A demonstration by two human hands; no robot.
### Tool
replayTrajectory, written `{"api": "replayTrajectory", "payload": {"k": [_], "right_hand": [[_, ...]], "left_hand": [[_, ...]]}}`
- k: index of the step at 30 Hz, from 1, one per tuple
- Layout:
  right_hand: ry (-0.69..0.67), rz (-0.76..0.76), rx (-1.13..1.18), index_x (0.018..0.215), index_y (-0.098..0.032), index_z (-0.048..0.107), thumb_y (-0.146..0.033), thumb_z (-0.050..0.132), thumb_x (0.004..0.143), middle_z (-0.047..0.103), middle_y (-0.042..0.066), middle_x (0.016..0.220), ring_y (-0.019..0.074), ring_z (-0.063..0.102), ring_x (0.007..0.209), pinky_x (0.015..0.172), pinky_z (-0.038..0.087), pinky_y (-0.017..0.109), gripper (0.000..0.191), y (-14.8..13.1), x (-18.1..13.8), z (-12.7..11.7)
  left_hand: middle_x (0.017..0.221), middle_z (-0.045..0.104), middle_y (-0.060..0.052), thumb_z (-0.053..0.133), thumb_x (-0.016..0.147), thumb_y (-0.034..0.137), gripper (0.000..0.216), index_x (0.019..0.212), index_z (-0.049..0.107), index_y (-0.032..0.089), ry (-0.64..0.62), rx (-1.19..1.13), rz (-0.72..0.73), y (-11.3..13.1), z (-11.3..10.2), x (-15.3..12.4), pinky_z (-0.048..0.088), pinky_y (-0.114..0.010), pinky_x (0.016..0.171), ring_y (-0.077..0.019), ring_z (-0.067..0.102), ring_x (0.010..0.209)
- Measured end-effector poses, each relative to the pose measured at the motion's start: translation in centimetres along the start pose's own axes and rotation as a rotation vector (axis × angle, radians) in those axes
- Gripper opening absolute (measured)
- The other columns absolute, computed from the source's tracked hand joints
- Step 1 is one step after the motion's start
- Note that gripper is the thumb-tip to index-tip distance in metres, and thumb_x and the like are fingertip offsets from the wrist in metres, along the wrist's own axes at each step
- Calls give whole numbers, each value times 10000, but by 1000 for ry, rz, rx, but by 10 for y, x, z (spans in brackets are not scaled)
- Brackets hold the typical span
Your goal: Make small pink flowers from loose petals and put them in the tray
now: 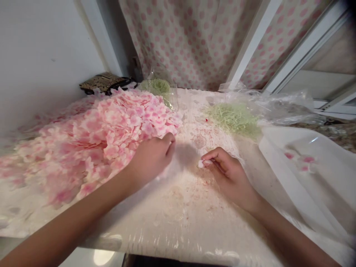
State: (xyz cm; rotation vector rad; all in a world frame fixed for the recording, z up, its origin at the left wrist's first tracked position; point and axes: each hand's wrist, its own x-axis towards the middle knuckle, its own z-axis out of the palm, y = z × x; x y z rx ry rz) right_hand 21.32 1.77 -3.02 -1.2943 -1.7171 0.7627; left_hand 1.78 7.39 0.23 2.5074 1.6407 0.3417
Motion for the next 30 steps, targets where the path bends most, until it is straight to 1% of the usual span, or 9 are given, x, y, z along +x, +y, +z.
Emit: {"api": "replayTrajectory", "payload": {"k": [1, 3, 7, 12, 16, 20, 23, 26, 30], "right_hand": [[1, 13, 7, 847, -216, 544, -228, 487, 874, 607, 5, 763, 135, 575, 724, 613, 422, 245, 64, 1, 0, 0], [-7, 35, 33, 845, -217, 569, -241, 513, 858, 625, 6, 763, 136, 588, 708, 592, 432, 238, 62, 4, 1, 2], [-32, 29, 93, 884, -237, 615, -220, 532, 835, 663, 4, 802, 136, 612, 696, 576, 460, 231, 98, 9, 1, 5], [-23, -73, 55, 800, -235, 633, -134, 536, 810, 649, -2, 756, 138, 609, 697, 602, 460, 243, 141, 7, 4, 1], [59, -213, 90, 779, -232, 639, -111, 586, 783, 565, 37, 955, 168, 568, 955, 835, 450, 309, 131, 0, 5, -4], [86, -279, 165, 816, -258, 658, -69, 553, 791, 525, 43, 1123, 187, 493, 1136, 943, 406, 352, 218, -4, 4, -7], [73, -296, 222, 845, -262, 649, -56, 537, 799, 594, 25, 1006, 159, 572, 1001, 851, 455, 318, 239, -6, 4, -7], [79, -277, 263, 853, -254, 628, -69, 547, 807, 636, 3, 865, 133, 614, 829, 738, 480, 283, 207, -7, 4, -6], [94, -285, 268, 847, -236, 616, -59, 559, 796, 646, 0, 856, 130, 619, 811, 712, 480, 272, 193, -6, 3, -5]], "left_hand": [[500, 482, 0, 386, 871, 279, 238, 982, 567, 172, 36, 113, -46, -5, 0, 6, 270, -244, 516, -165, 499, 486], [493, 501, -16, 442, 836, 244, 233, 1009, 580, 170, 56, 164, -80, -14, 4, 16, 285, -258, 543, -188, 520, 512], [519, 545, -48, 464, 766, 112, 179, 852, 615, 155, 84, 111, -102, -19, 13, 25, 318, -280, 586, -206, 554, 572], [544, 549, -21, 417, 848, 259, 210, 872, 600, 157, 105, -102, -79, -13, 0, 22, 343, -245, 545, -162, 529, 525], [548, 530, 20, 464, 828, 333, 231, 787, 612, 160, 14, -380, -15, 3, -14, 11, 321, -191, 456, -95, 459, 459], [538, 478, 51, 549, 773, 328, 194, 752, 611, 146, -182, -888, -46, 21, -16, -1, 262, -161, 404, -52, 374, 432], [470, 378, 82, 562, 777, 327, 190, 741, 605, 145, -273, -992, -34, 29, -14, -5, 205, -149, 369, -33, 287, 394], [437, 323, 92, 558, 788, 352, 214, 746, 603, 147, -302, -1016, -50, 31, -13, -5, 197, -147, 356, -35, 274, 380], [443, 336, 91, 568, 776, 370, 231, 742, 591, 142, -328, -1043, -84, 32, -13, -5, 199, -148, 359, -36, 279, 385]]}}
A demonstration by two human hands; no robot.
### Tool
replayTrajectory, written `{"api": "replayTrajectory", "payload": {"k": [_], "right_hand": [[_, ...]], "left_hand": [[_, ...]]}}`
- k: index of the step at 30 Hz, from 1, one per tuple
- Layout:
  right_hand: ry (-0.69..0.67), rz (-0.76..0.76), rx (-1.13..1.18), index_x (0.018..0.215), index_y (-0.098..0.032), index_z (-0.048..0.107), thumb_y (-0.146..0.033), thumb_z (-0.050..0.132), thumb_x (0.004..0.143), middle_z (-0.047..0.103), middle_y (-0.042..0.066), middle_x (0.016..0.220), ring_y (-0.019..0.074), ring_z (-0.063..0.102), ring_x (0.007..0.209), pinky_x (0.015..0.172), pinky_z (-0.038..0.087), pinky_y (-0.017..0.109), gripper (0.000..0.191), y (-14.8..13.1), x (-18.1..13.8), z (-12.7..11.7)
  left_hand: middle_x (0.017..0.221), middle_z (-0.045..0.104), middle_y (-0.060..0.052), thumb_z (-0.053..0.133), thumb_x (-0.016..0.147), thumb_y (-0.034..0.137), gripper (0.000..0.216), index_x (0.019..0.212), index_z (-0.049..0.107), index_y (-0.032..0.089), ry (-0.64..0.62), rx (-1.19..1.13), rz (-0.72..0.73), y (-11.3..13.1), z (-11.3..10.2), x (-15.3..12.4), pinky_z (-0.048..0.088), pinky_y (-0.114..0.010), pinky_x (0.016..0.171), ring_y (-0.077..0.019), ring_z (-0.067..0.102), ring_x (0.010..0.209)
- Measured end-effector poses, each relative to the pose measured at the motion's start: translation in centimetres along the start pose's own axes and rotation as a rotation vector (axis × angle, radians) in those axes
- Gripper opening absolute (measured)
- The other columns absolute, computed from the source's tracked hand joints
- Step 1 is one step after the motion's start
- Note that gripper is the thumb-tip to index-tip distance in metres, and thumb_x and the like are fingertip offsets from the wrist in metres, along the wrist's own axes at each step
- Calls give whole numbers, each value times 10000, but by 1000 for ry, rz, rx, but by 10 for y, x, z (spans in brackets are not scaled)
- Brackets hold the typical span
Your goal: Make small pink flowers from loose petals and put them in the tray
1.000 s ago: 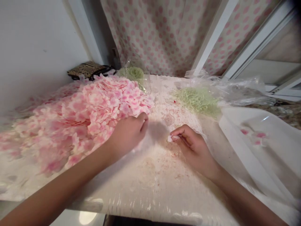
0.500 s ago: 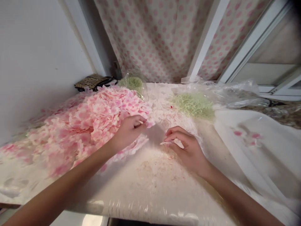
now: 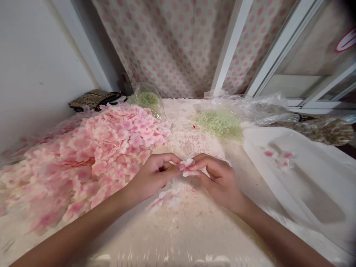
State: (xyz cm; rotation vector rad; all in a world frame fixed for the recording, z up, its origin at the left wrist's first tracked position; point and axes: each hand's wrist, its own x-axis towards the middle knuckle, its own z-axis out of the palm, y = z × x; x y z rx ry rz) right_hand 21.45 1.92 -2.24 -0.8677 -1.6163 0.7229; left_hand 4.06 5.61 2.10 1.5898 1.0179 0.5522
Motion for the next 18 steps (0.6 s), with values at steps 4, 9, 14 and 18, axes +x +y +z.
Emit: {"api": "replayTrajectory", "payload": {"k": [4, 9, 14, 18], "right_hand": [[-5, 35, -25, 856, -222, 596, -51, 555, 796, 626, 4, 854, 126, 612, 797, 699, 465, 268, 186, 4, -2, 0], [-31, 42, -48, 837, -217, 553, -92, 521, 826, 587, 4, 826, 128, 589, 778, 686, 451, 274, 129, 4, -3, 2], [-47, 219, -85, 958, -257, 515, -170, 563, 832, 576, -22, 833, 106, 574, 747, 635, 452, 227, 160, 0, -7, 4], [-30, 148, -111, 984, -271, 516, -155, 565, 831, 587, -23, 865, 103, 583, 755, 636, 460, 224, 198, 0, -10, 3]], "left_hand": [[439, 335, 93, 547, 788, 361, 230, 756, 591, 138, -10, -18, 13, -2, 2, 0, 187, -155, 361, -38, 277, 381], [480, 384, 79, 525, 817, 301, 186, 770, 591, 134, -9, -7, 91, -12, 4, -1, 191, -168, 398, -40, 280, 417], [539, 418, 54, 516, 842, 289, 197, 774, 604, 127, 9, 77, 187, -22, 4, -3, 204, -182, 443, -48, 291, 478], [511, 369, 72, 527, 846, 305, 195, 777, 597, 137, 7, -3, 141, -21, 3, -5, 187, -171, 418, -40, 265, 454]]}}
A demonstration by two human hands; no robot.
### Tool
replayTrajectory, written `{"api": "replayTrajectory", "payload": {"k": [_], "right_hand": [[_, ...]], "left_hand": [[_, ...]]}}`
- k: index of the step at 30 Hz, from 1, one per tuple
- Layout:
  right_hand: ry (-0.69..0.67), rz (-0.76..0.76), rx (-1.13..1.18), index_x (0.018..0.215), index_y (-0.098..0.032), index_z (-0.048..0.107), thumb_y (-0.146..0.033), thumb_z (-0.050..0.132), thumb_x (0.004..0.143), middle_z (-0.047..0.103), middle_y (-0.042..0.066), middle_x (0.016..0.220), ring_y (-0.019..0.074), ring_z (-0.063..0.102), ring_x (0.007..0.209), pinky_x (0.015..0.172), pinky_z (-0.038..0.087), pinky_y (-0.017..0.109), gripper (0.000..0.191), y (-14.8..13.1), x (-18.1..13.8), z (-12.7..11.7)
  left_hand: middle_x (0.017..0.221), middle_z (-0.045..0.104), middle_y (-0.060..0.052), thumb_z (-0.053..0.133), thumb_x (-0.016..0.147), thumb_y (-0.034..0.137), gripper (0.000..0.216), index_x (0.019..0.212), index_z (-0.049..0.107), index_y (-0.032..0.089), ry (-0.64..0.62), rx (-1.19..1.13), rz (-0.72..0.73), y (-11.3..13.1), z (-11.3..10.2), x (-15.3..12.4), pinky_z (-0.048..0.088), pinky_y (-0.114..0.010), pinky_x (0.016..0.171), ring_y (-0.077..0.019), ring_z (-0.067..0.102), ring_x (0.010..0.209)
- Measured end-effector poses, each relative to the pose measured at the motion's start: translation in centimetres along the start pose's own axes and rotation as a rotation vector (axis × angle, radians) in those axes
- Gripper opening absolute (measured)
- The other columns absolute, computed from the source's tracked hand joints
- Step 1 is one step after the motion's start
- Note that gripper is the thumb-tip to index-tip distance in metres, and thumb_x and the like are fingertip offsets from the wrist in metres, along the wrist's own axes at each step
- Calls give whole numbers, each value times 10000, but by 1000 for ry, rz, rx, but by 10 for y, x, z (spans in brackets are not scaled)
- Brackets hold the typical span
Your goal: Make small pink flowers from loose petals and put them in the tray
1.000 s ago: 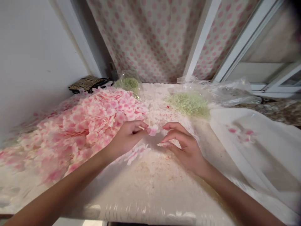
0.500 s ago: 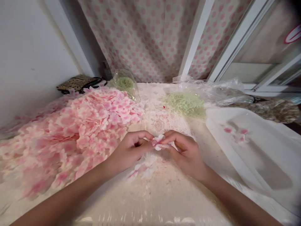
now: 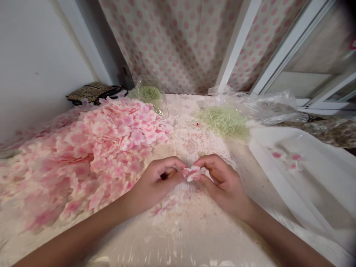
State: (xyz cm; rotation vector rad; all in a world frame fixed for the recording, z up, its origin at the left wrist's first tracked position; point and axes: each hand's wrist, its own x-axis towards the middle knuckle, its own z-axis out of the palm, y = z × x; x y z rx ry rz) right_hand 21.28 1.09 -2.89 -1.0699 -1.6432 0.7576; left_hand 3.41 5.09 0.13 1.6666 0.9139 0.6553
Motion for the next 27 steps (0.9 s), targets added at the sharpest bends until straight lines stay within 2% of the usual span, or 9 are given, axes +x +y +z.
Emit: {"api": "replayTrajectory", "payload": {"k": [5, 7, 14, 27], "right_hand": [[-18, -267, 9, 956, -231, 558, -10, 537, 805, 609, 4, 861, 117, 581, 792, 673, 472, 251, 268, -1, 3, -2], [-41, -320, -11, 947, -205, 583, 27, 513, 799, 608, 27, 871, 126, 578, 813, 680, 473, 263, 284, -3, 4, -3], [-91, -313, 2, 964, -180, 560, 58, 479, 793, 590, 48, 912, 140, 572, 855, 684, 477, 280, 304, -3, 4, -5], [-119, -343, -101, 946, -188, 556, 44, 482, 793, 558, 54, 959, 150, 555, 888, 709, 469, 297, 287, -3, 3, -6]], "left_hand": [[444, 312, 95, 561, 823, 315, 182, 757, 579, 146, -38, -121, -70, 2, -1, -2, 156, -164, 368, -35, 239, 395], [432, 309, 97, 563, 822, 341, 195, 770, 580, 154, -57, -151, -91, 1, -2, -3, 155, -163, 361, -37, 240, 386], [417, 272, 101, 591, 805, 381, 225, 748, 582, 163, -50, -188, -120, 0, -2, -4, 140, -161, 360, -33, 216, 383], [394, 314, 104, 624, 773, 373, 218, 735, 590, 161, -44, -268, -183, 0, -1, -5, 188, -133, 336, -27, 236, 359]]}}
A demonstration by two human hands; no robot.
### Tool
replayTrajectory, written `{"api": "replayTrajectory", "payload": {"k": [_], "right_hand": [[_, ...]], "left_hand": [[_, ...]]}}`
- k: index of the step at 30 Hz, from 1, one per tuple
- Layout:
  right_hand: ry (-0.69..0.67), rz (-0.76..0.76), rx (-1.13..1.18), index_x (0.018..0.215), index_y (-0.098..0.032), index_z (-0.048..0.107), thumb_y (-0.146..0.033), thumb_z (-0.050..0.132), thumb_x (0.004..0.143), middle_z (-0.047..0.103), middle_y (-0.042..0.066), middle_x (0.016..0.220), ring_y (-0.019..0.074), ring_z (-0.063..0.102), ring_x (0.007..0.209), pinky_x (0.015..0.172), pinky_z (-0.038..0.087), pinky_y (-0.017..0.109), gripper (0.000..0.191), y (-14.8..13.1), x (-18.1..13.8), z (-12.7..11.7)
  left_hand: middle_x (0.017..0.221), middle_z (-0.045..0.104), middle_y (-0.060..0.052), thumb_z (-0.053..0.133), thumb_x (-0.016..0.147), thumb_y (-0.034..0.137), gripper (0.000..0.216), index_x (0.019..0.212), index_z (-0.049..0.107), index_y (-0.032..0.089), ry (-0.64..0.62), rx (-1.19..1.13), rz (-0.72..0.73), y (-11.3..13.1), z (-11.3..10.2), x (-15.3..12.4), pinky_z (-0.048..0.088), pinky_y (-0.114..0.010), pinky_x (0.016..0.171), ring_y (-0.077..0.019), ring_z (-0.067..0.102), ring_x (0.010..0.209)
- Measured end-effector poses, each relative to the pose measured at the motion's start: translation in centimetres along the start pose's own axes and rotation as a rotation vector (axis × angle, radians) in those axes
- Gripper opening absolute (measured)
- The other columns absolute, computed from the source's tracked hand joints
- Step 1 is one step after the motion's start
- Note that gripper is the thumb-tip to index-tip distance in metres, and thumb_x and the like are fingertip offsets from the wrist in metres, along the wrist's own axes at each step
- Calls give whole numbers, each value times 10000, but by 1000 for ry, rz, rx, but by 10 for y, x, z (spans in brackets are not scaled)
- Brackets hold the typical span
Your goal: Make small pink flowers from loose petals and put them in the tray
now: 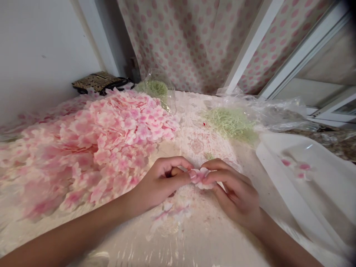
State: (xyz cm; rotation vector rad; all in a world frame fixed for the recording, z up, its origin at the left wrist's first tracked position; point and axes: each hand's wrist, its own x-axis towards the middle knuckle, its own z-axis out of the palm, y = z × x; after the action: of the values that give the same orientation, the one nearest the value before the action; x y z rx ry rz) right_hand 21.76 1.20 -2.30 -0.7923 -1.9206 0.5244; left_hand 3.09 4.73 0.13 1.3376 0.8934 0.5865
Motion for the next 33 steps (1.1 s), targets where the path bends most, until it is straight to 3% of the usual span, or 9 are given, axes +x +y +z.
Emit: {"api": "replayTrajectory", "payload": {"k": [8, 15, 33], "right_hand": [[-22, -55, -86, 926, -197, 558, 56, 461, 787, 540, 63, 1018, 166, 539, 943, 756, 464, 325, 304, 0, 0, 2], [-1, 21, -76, 950, -204, 561, 43, 486, 789, 553, 50, 1046, 145, 549, 974, 800, 466, 282, 304, 1, -2, 1], [16, 56, -86, 929, -220, 572, 5, 478, 807, 574, 37, 890, 143, 579, 806, 645, 484, 272, 273, 2, 1, 5]], "left_hand": [[421, 295, 97, 563, 810, 402, 252, 749, 566, 158, -19, 35, -46, -4, 3, -1, 179, -140, 346, -34, 232, 376], [421, 323, 101, 630, 759, 327, 173, 748, 564, 167, 31, -16, -36, -3, 4, 0, 204, -133, 350, -31, 246, 374], [453, 241, 100, 522, 851, 362, 220, 773, 554, 158, -15, 97, 95, -7, 5, -3, 138, -180, 389, -44, 203, 415]]}}
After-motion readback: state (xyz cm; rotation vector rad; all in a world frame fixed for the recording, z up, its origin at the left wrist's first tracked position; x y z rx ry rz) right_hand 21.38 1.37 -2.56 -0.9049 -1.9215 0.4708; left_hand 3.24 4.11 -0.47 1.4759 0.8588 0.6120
